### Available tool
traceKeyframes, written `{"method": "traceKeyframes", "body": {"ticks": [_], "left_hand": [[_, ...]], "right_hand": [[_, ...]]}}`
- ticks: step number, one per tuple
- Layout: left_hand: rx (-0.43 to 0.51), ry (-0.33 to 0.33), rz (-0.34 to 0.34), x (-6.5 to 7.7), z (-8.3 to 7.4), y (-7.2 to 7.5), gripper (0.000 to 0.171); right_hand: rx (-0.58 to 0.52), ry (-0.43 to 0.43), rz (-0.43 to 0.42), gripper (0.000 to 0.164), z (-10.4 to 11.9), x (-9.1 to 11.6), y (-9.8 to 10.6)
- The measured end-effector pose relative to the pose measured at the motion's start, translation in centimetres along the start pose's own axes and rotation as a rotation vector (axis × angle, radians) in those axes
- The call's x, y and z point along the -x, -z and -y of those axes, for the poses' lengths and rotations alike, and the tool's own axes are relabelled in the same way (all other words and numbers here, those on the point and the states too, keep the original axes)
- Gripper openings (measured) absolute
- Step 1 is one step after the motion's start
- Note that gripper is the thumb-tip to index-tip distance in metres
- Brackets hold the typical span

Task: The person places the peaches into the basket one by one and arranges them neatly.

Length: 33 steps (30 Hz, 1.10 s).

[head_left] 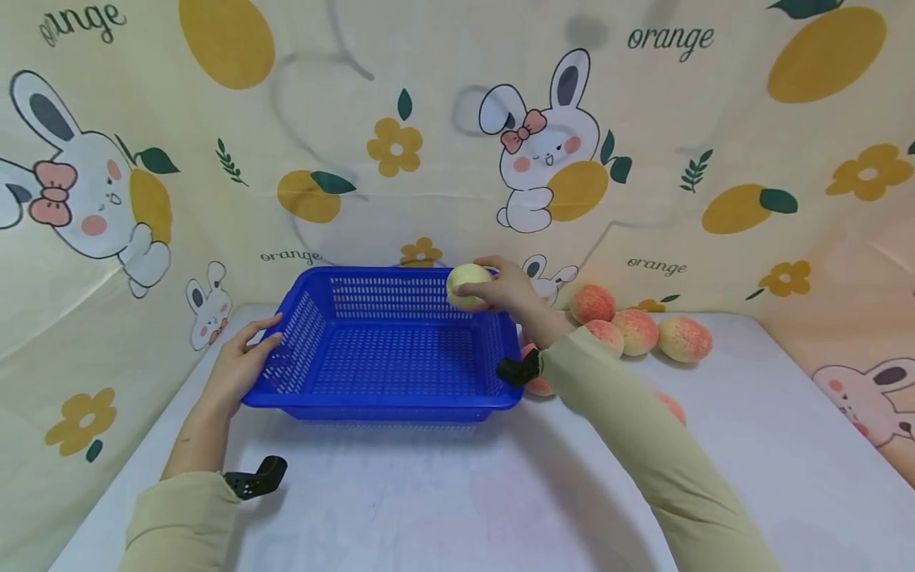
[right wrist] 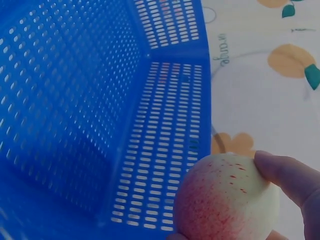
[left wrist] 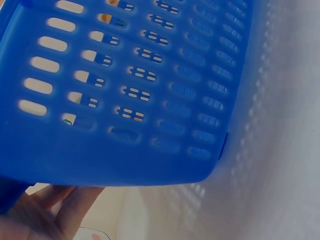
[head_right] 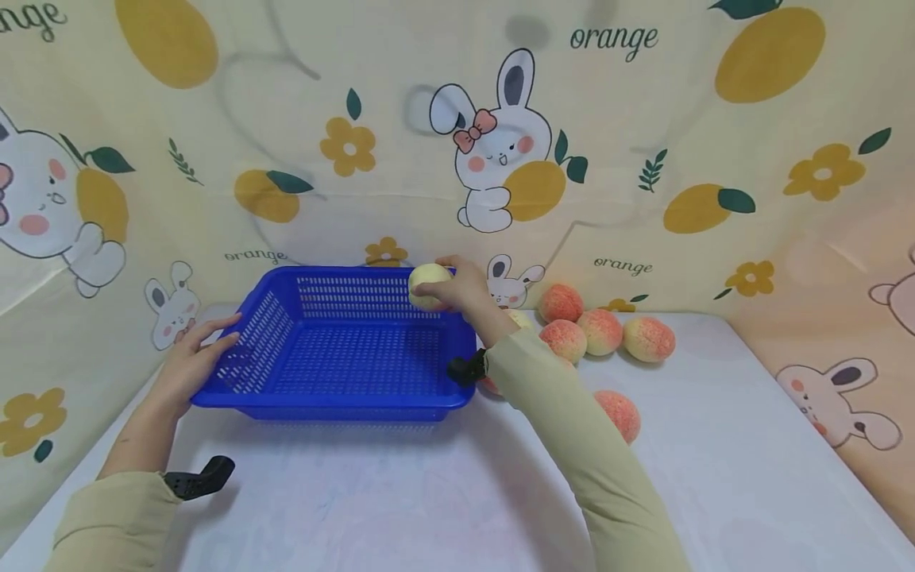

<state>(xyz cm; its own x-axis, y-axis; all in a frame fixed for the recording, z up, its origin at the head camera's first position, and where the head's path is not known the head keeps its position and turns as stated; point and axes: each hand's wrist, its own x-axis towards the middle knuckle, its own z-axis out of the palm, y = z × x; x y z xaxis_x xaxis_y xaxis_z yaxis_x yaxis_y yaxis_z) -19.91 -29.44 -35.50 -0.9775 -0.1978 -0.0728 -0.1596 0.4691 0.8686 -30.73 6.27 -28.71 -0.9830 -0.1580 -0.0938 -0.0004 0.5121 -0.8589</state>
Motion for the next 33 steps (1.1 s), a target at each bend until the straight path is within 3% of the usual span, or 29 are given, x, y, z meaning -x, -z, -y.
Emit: {"method": "traceKeyframes", "body": {"ticks": [8, 20, 33], "left_hand": [[0.026, 0.006, 0.016, -0.1, 0.1, -0.3, 0.054], [0.023, 0.015, 0.010, -0.1, 0.2, -0.7, 0.054], [0.015, 0.032, 0.001, 0.0, 0.1, -0.2, 0.056]], "right_hand": [[-0.009, -0.013, 0.016, 0.069, -0.7, -0.7, -1.3], [0.007, -0.171, 0.048, 0.072, -1.0, -2.2, -3.2], [0.064, -0.251, 0.061, 0.068, -1.3, -3.1, -4.7]]}}
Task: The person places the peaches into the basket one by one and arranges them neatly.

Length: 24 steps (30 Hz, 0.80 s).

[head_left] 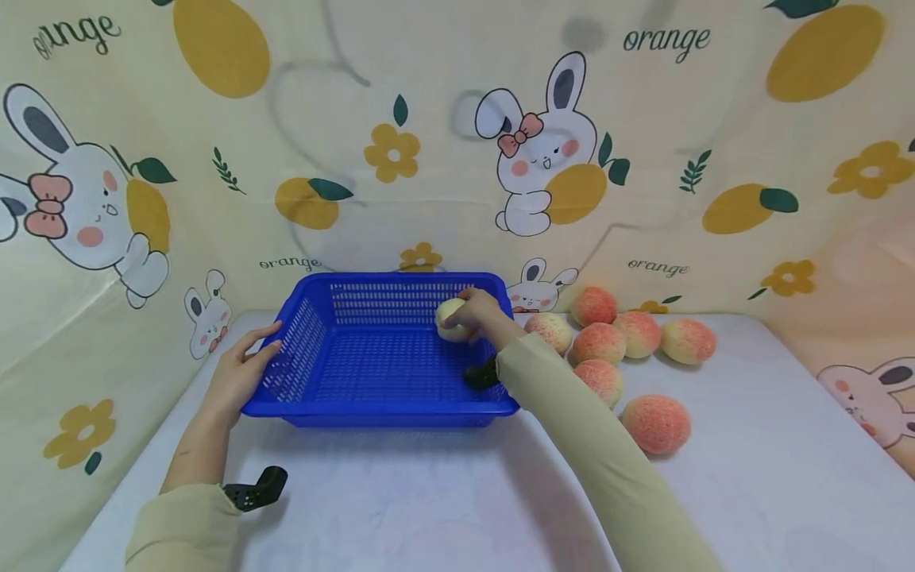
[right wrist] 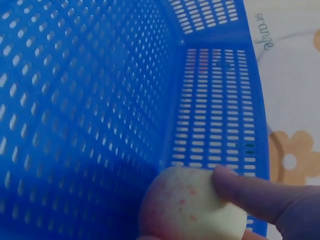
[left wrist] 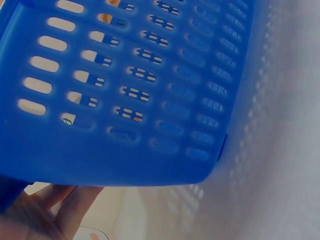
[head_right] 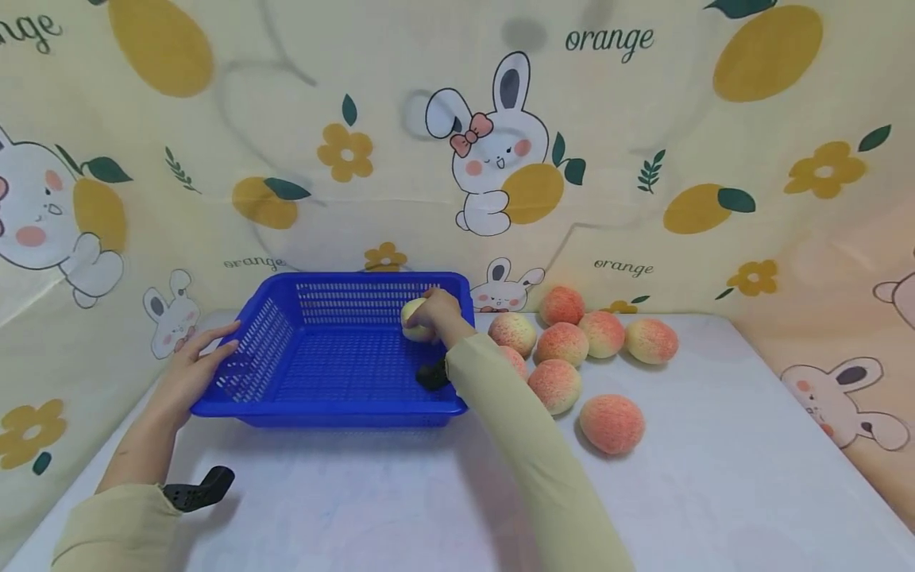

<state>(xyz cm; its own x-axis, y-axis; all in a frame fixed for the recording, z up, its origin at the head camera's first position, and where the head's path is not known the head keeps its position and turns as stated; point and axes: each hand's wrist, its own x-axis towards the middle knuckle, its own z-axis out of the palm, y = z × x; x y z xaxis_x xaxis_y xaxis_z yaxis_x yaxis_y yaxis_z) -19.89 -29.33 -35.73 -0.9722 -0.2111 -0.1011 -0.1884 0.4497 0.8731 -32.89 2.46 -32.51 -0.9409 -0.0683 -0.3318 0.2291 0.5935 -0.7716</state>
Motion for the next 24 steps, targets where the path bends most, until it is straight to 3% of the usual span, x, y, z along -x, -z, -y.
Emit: {"method": "traceKeyframes", "body": {"ticks": [4, 8, 14, 18, 24], "left_hand": [[0.006, 0.000, -0.011, 0.1, -0.1, 0.1, 0.056], [0.015, 0.003, -0.012, 0.1, -0.2, 0.1, 0.056], [0.022, 0.015, -0.005, 0.1, -0.1, 0.0, 0.057], [0.024, 0.025, -0.006, 0.1, 0.0, 0.0, 0.057], [0.031, 0.036, -0.016, 0.3, -0.2, -0.2, 0.057]], "right_hand": [[0.046, -0.037, -0.012, 0.065, 0.2, -0.2, -0.3], [0.067, -0.023, -0.016, 0.062, 0.2, 0.1, -0.1], [0.127, 0.118, -0.027, 0.062, 0.1, 1.6, 1.0], [0.086, 0.210, -0.027, 0.063, 0.0, 2.4, 1.8], [0.014, 0.227, 0.029, 0.069, -0.9, 3.1, 3.1]]}}
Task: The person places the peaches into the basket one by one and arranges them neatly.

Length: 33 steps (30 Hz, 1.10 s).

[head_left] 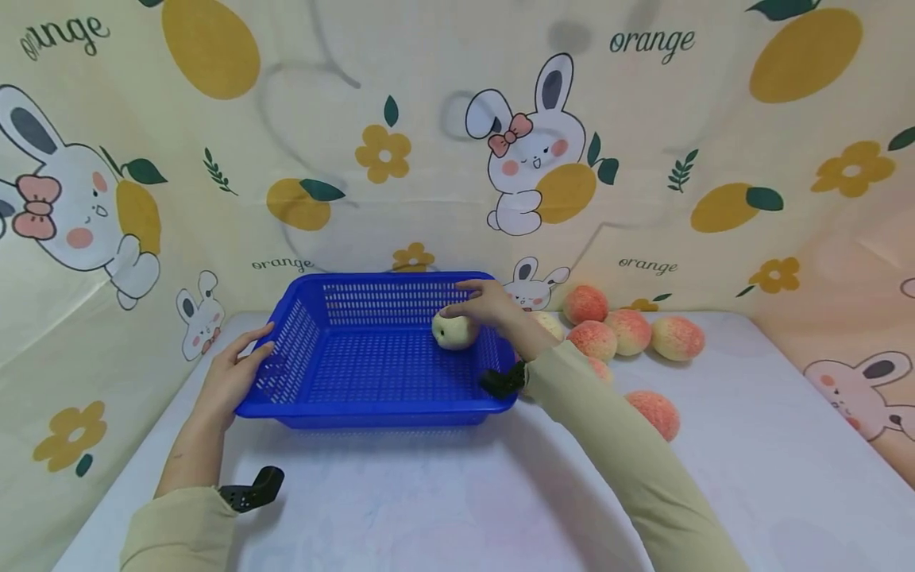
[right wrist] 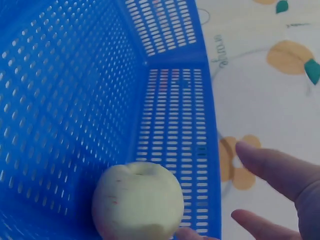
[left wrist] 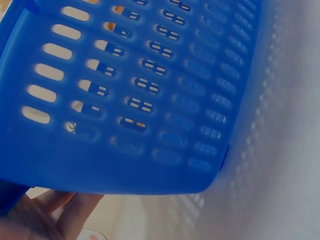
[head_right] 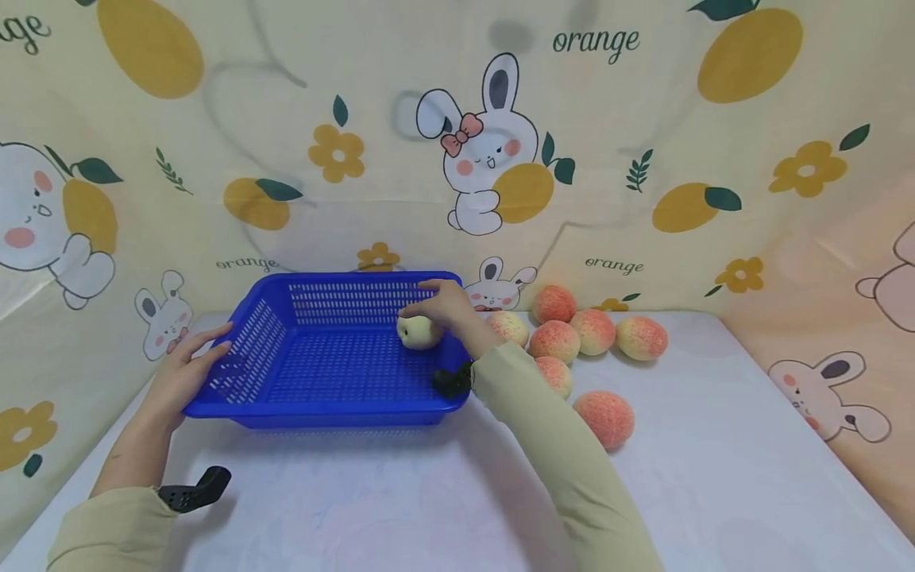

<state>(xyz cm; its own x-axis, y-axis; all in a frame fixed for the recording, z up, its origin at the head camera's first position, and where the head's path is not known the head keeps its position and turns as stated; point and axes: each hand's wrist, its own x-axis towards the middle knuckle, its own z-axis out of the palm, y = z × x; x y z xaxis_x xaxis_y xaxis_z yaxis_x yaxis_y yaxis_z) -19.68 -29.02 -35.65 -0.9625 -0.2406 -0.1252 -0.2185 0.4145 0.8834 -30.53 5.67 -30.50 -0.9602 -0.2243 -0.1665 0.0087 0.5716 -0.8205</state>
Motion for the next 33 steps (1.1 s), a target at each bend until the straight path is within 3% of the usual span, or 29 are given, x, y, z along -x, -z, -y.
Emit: {"method": "traceKeyframes", "body": {"ticks": [8, 12, 22, 25, 33], "left_hand": [[-0.020, -0.002, -0.009, 0.2, 0.0, 0.0, 0.057], [-0.024, 0.000, -0.021, 0.1, 0.1, -0.1, 0.057], [-0.010, 0.026, -0.013, 0.3, 0.0, -0.1, 0.057], [-0.010, 0.034, -0.016, 0.3, 0.0, -0.1, 0.058], [0.017, 0.036, -0.012, 0.2, 0.0, 0.1, 0.057]], "right_hand": [[-0.243, 0.019, 0.061, 0.064, -0.7, 1.5, 1.6], [-0.303, 0.051, 0.056, 0.057, -1.4, 2.1, 2.6], [-0.366, 0.139, -0.025, 0.050, -4.4, 4.0, 4.2], [-0.357, 0.123, -0.059, 0.048, -5.2, 4.7, 4.5], [-0.233, 0.087, -0.105, 0.047, -7.0, 6.0, 5.3]]}}
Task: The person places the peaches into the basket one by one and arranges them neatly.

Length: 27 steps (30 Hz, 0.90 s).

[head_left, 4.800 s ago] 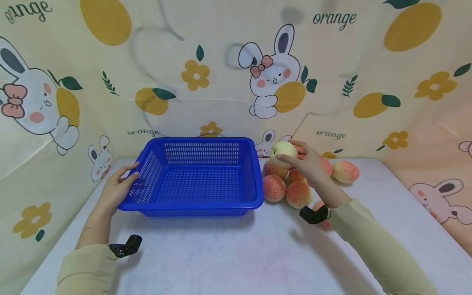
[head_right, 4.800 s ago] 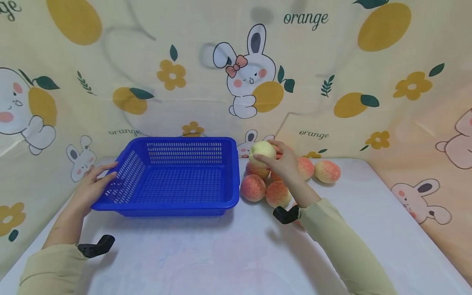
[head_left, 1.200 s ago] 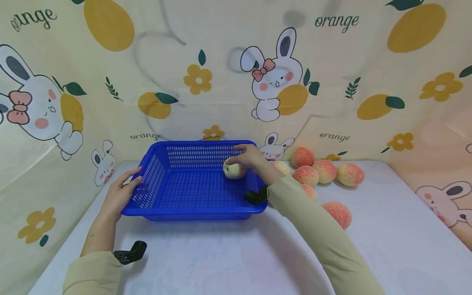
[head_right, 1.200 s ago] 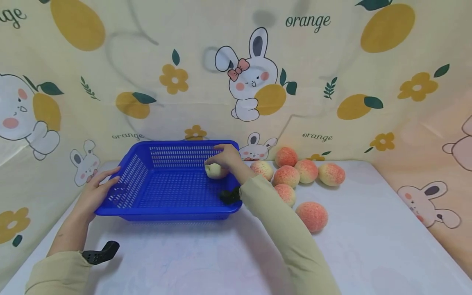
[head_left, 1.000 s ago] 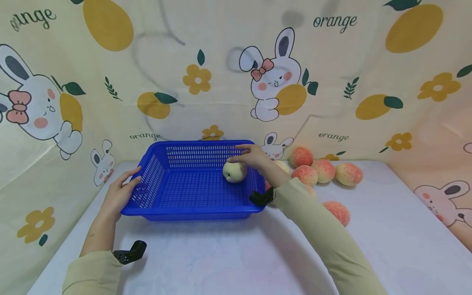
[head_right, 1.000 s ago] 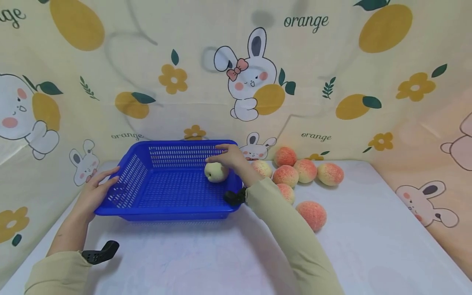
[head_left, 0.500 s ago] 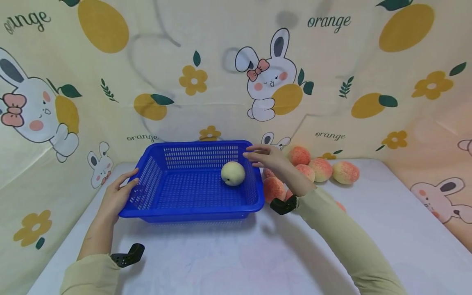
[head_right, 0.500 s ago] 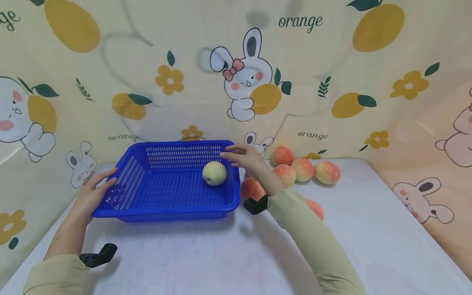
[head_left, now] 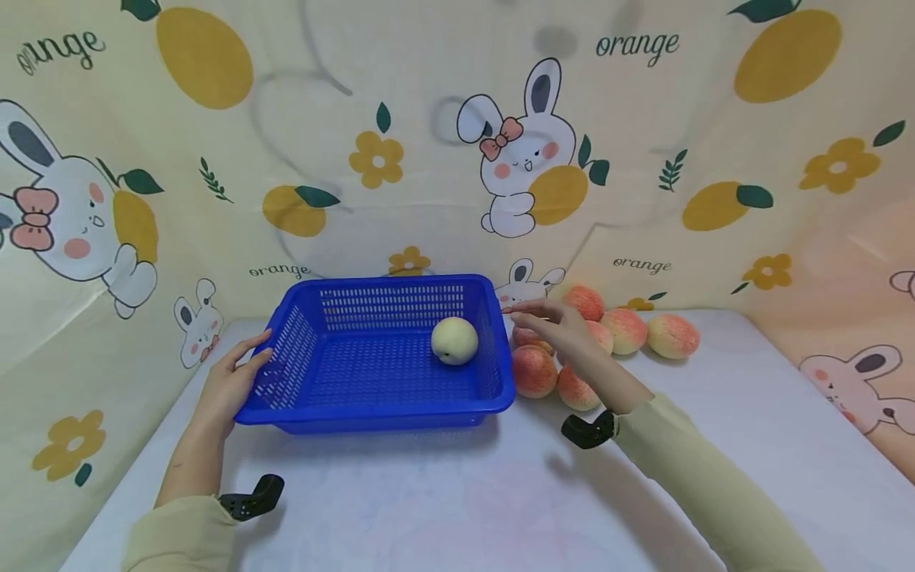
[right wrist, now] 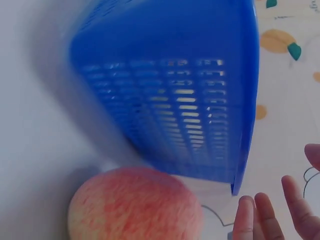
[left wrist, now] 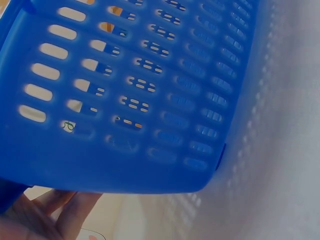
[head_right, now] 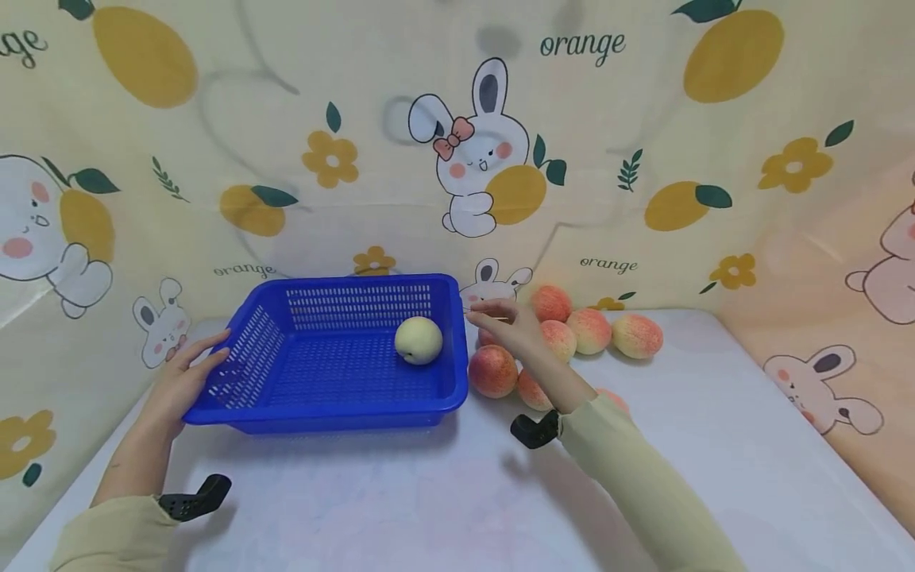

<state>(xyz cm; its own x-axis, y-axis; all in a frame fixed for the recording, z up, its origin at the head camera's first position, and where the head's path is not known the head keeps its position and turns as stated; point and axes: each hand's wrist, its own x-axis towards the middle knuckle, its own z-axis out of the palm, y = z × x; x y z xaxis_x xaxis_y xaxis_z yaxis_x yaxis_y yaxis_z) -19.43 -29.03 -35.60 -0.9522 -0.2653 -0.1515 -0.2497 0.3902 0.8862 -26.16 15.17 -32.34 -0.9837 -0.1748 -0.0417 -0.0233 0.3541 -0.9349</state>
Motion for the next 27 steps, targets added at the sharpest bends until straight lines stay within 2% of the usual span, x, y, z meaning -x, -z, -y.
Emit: {"method": "traceKeyframes", "body": {"ticks": [7, 15, 23, 27], "left_hand": [[-0.013, 0.009, -0.010, 0.0, 0.1, -0.1, 0.058], [0.009, 0.013, 0.000, 0.1, 0.1, -0.3, 0.058], [0.003, 0.023, -0.001, 0.1, 0.2, -0.4, 0.059], [0.007, 0.017, -0.001, 0.1, 0.1, -0.3, 0.059]], "right_hand": [[0.104, 0.020, -0.014, 0.048, -1.1, 1.1, 1.5], [0.160, 0.028, 0.007, 0.050, -2.3, 2.6, 3.1], [0.227, 0.071, 0.003, 0.045, -3.0, 4.0, 4.4], [0.215, 0.104, 0.002, 0.040, -3.5, 4.5, 5.0]]}}
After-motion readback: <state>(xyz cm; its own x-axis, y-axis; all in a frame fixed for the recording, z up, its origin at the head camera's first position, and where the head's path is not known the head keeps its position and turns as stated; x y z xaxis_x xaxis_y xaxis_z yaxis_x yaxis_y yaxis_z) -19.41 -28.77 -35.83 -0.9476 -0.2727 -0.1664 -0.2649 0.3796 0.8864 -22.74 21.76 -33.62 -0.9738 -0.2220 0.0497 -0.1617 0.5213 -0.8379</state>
